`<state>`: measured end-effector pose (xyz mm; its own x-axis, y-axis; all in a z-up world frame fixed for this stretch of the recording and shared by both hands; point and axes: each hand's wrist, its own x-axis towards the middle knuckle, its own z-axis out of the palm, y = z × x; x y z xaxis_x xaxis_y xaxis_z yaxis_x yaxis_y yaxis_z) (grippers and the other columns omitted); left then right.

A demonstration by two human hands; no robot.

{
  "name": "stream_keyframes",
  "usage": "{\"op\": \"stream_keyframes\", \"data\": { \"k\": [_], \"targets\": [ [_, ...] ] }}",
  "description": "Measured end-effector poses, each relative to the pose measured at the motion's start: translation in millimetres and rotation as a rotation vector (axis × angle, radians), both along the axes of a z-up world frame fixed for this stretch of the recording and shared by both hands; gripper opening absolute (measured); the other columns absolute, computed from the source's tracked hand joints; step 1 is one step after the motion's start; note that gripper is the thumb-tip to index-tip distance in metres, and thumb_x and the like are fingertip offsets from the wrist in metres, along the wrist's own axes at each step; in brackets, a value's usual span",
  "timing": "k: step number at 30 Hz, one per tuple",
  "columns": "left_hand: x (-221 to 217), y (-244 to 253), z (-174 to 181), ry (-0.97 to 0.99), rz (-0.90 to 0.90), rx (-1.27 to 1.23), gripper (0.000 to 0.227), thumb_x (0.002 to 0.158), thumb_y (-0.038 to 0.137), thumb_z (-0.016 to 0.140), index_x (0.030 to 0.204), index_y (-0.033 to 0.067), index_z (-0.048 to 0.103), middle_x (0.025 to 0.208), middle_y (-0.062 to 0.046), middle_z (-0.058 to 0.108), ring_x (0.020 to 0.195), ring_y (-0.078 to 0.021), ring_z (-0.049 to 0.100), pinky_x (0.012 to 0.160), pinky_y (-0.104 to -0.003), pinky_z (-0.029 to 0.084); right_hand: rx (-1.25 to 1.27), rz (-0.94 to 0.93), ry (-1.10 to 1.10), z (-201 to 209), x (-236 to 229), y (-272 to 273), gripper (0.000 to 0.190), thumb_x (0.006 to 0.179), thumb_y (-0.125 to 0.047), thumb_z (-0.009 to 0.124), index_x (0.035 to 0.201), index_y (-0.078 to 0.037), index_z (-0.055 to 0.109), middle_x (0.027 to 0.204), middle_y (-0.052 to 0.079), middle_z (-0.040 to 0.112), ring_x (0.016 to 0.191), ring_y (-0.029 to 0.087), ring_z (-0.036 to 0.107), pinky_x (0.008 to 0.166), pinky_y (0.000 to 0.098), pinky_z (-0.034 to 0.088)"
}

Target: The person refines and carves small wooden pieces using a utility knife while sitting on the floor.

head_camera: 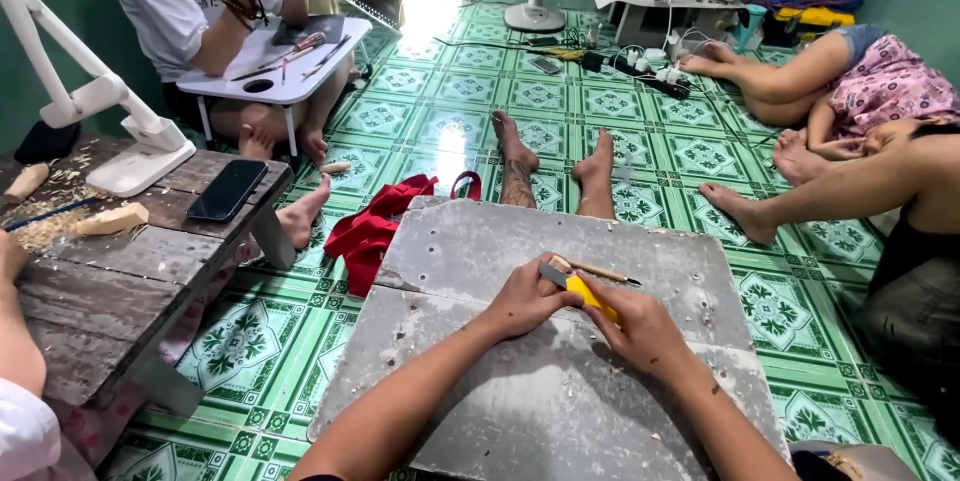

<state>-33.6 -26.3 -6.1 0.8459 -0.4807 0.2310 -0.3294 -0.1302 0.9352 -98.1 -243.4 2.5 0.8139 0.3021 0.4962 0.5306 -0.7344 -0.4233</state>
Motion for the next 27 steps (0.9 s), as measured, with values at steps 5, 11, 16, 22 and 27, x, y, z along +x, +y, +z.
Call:
{"op": "stream_keyframes", "data": {
  "k": [5,11,16,22,27],
  "targets": [
    [-6,-7,1,-0.08,0.053,-0.014,0.046,0.08,0.037,0.086,0.11,0.0092,0.063,0.091,-0.021,0.07,0.092,-0.0399,0.07,0.085,-0.048,0.053,-0.029,-0.062,-0.038,6,-5,2,0.053,0.09,-0.022,0.071,0.142,-0.024,0.063,0.097,0.014,0.079,0.085,0.036,0.077,0.074,0.0438,0.062],
    [2,-13,-11,-0.125,0.113,-0.064,0.045,0.08,0.041,0.086,0.105,0.011,0.063,0.082,-0.016,0.069,0.082,-0.0339,0.071,0.077,-0.043,0.054,-0.058,-0.102,-0.042,9,-6,3,0.052,0.09,-0.023,0.071,0.141,-0.026,0.063,0.096,0.013,0.079,0.083,0.035,0.077,0.073,0.0426,0.062],
    [3,-17,-2,-0.045,0.242,-0.024,0.036,0.081,0.04,0.083,0.098,0.0148,0.063,0.074,-0.014,0.066,0.075,-0.0344,0.069,0.073,-0.042,0.054,0.035,-0.167,-0.079,-3,-1,2,0.05,0.09,-0.024,0.069,0.14,-0.023,0.064,0.092,0.011,0.079,0.084,0.034,0.076,0.071,0.0435,0.061],
    [1,-7,7,0.092,0.15,-0.045,0.046,0.073,0.037,0.09,0.1,0.0136,0.06,0.069,-0.008,0.066,0.064,-0.0222,0.066,0.063,-0.037,0.052,0.072,-0.107,-0.119,11,-7,13,0.054,0.087,-0.021,0.073,0.14,-0.024,0.064,0.097,0.012,0.079,0.085,0.034,0.076,0.072,0.0432,0.061],
    [-7,-6,10,0.187,-0.047,-0.167,0.047,0.079,0.021,0.086,0.114,0.0059,0.059,0.072,-0.007,0.06,0.045,-0.0157,0.061,0.045,-0.025,0.051,0.082,0.007,-0.052,2,-1,-1,0.052,0.084,-0.016,0.076,0.136,-0.019,0.068,0.099,0.017,0.08,0.088,0.039,0.076,0.076,0.0459,0.06]
  ]
}}
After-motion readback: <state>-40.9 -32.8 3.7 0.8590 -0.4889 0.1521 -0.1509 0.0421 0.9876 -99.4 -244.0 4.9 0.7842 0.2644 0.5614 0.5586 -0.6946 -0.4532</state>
